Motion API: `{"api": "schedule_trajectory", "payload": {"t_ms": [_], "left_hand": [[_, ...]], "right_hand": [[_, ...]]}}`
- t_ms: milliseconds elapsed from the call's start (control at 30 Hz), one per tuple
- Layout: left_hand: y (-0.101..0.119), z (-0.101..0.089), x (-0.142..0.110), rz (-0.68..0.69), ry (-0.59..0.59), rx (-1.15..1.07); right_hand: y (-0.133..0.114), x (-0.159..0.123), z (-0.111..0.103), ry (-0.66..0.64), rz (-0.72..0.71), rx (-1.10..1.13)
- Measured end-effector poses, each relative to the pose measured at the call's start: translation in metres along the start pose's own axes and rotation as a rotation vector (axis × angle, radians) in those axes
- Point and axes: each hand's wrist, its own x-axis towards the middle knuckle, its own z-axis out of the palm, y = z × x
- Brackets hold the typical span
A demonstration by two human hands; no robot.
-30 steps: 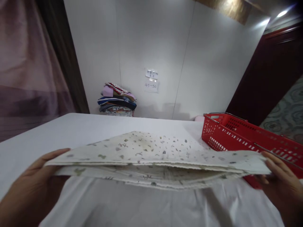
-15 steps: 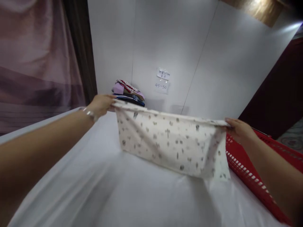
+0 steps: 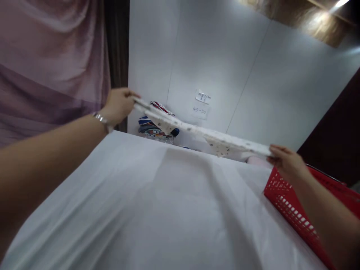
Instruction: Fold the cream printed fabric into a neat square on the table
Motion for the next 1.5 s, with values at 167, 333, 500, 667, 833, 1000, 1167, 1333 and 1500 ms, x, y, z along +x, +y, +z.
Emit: {"api": "schedule_trajectory", "payload": {"t_ms": [167,333,500,667,833,1000,1167,1333,1500], "left_hand": [[-0.098,0.007,-0.15,-0.256,-0.385,0.109],[-0.154,0.012,-0.243,-0.539,-0.529,0.066],[-0.137,-0.02,-0.262,-0.575,-0.402,-0.072],[-0.142,-0.05,-0.289,-0.501,-0.42,0.037],[-0.153,-0.063,-0.308,-0.475,-0.432,0.101],[-0.142,-0.061,-0.314,-0.33,-0.517,0.236],[-0.133,-0.063,-0.325,-0.08,-0.599,0.423],[-0.117,-0.066,-0.331,0.146,-0.614,0.53],[-0.09,-0.034,-0.335,0.411,-0.746,0.396]], "right_hand": [[0.12,-0.107,-0.004,-0.098,0.349,-0.111],[0.182,-0.176,-0.019,-0.125,0.606,-0.062],[0.163,-0.205,-0.033,-0.132,0.545,-0.065],[0.15,-0.24,-0.044,-0.176,0.571,-0.236],[0.146,-0.261,-0.053,-0.143,0.533,-0.326],[0.155,-0.264,-0.056,-0.221,0.549,-0.554],[0.163,-0.267,-0.058,-0.292,0.34,-0.907],[0.154,-0.276,-0.049,-0.299,-0.121,-1.086],[0.138,-0.282,0.005,-0.523,-0.433,-1.037]]}}
